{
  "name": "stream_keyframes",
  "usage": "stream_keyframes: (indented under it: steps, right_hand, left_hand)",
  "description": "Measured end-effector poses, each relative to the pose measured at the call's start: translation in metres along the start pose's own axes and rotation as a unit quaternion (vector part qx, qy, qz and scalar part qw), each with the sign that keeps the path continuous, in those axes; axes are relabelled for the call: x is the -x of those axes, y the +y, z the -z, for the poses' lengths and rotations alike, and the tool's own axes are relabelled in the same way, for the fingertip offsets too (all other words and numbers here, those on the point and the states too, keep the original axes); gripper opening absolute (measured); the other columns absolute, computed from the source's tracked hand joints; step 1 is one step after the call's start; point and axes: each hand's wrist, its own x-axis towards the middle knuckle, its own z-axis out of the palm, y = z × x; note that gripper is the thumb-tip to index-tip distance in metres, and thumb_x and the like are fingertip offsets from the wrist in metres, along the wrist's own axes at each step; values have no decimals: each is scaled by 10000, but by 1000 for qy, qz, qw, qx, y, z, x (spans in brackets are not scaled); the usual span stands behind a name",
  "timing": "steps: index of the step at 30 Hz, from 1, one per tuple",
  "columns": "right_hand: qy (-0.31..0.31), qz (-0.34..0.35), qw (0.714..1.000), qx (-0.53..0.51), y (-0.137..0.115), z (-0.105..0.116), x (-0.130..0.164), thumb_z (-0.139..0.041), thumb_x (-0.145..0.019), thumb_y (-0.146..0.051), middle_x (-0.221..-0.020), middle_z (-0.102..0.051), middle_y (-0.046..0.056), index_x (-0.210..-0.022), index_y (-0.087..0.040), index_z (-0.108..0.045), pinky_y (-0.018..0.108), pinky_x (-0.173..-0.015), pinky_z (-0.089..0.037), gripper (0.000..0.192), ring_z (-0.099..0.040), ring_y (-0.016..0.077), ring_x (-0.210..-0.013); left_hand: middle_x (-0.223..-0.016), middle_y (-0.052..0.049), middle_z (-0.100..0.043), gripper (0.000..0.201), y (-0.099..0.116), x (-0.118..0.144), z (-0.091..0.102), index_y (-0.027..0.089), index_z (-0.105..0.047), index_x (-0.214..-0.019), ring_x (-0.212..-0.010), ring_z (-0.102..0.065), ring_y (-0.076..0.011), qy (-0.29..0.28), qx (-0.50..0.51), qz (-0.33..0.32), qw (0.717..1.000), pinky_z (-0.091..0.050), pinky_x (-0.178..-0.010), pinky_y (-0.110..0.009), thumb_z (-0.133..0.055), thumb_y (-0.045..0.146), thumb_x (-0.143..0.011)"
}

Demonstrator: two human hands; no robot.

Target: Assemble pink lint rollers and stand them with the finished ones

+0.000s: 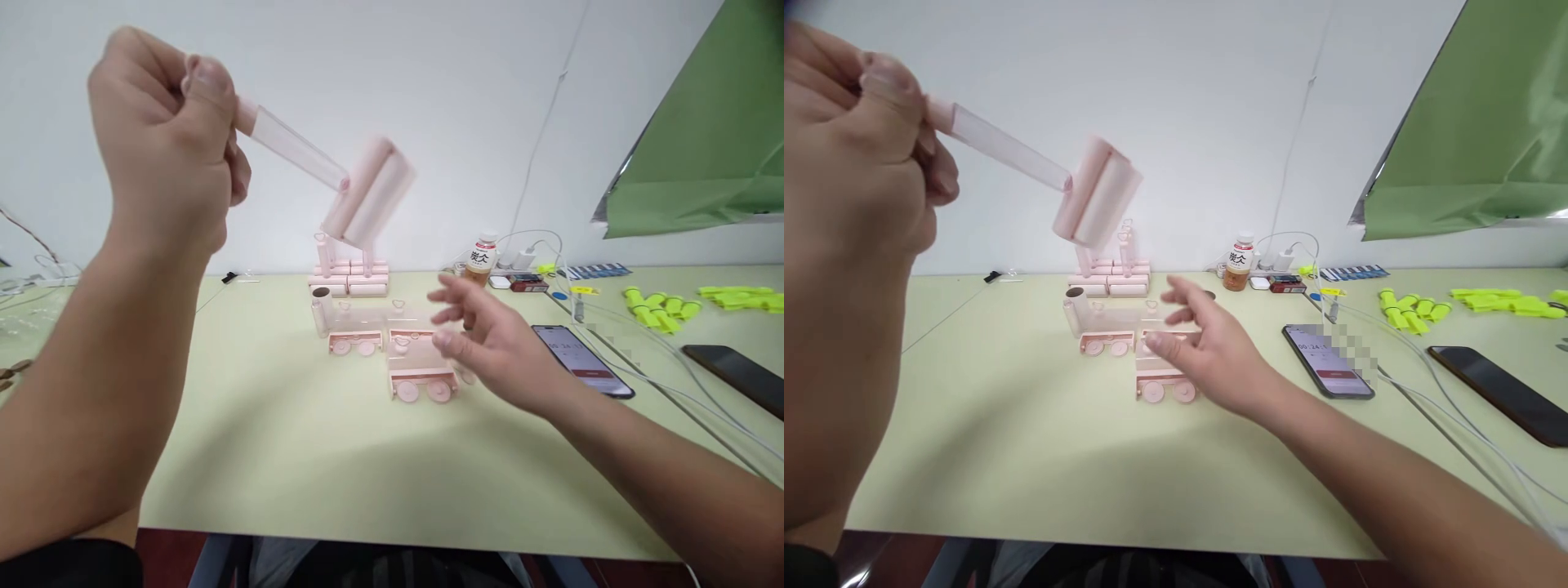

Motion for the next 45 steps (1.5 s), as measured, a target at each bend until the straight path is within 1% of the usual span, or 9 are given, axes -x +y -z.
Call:
stream_keyframes:
  steps: [1, 3, 8, 13, 19, 24, 27, 31, 45]
  right_hand:
    - [20, 8, 1000, -22, -4, 1, -8, -683, -823, -549, -1385, -520, 145, -1456, -240, -387, 368, -751, -586, 765, -580, 275, -1144]
    - [12, 27, 997, -67, -11, 0, -23, -686, -819, -565, -1359, -550, 131, -1389, -235, -460, 373, -759, -599, 696, -579, 285, -1164]
    - [-41, 30, 990, -133, -28, -21, -40, -674, -854, -507, -1025, -694, 80, -1123, -172, -595, 333, -664, -605, 436, -663, 229, -922]
    - [-78, 58, 991, -92, -34, -47, -51, -729, -820, -432, -1010, -688, 63, -1084, -166, -605, 331, -728, -553, 395, -649, 214, -917]
    - [-107, 44, 989, 95, -29, -45, -68, -680, -833, -450, -969, -675, 45, -1075, -176, -626, 302, -675, -457, 369, -610, 194, -823]
    - [-251, 70, 886, 383, -7, -58, -63, -707, -812, -463, -1057, -675, 117, -1236, -164, -595, 343, -744, -436, 531, -596, 290, -981]
    - [-312, 107, 829, 452, 5, -78, -55, -678, -849, -456, -1051, -672, 153, -1162, -122, -616, 362, -775, -439, 462, -578, 311, -1003]
    - [-328, 134, 796, 490, 14, -93, -52, -675, -855, -441, -1006, -680, 145, -1029, -127, -646, 363, -790, -432, 361, -575, 303, -969]
    - [-295, 149, 785, 524, 26, -105, -59, -631, -885, -481, -998, -688, 151, -1022, -129, -660, 361, -783, -428, 379, -599, 300, -958]
  left_hand:
    - [-638, 23, -622, 140, 5, 12, 1, 169, -550, -798, -383, -423, -92, -73, -42, -65, 994, -175, -329, -255, -603, 150, -927]
    - [-654, 21, -588, 215, 11, 35, 5, 175, -525, -769, -412, -488, -98, -93, -46, -87, 991, -234, -320, -251, -614, 274, -938]
    - [-575, 58, -506, 252, 8, 77, 20, 211, -517, -785, -376, -471, -86, -40, 77, 99, 991, -267, -328, -214, -607, 397, -929]
    - [-488, 51, -423, 345, -27, 109, 35, 205, -622, -755, -387, -376, -73, -169, 41, 225, 959, -238, -357, -217, -808, 494, -713]
    - [-467, 67, -336, 472, -51, 102, 69, 197, -474, -572, -384, -266, -53, 9, 86, 179, 980, -216, -329, -208, -766, 522, -749]
    - [-488, 70, -370, 417, -63, 83, 89, 193, -473, -589, -384, -300, -43, 105, 113, 220, 963, -226, -321, -192, -750, 429, -792]
    - [-473, 72, -377, 434, -71, 87, 85, 193, -458, -577, -367, -312, -42, 100, 103, 239, 960, -219, -312, -195, -761, 430, -779]
    - [-477, 74, -381, 445, -75, 97, 76, 192, -474, -592, -366, -329, -45, 72, 101, 256, 959, -219, -309, -200, -783, 476, -741]
    - [-474, 79, -361, 468, -79, 107, 72, 189, -467, -592, -371, -303, -43, 34, 81, 287, 954, -211, -317, -200, -806, 494, -700]
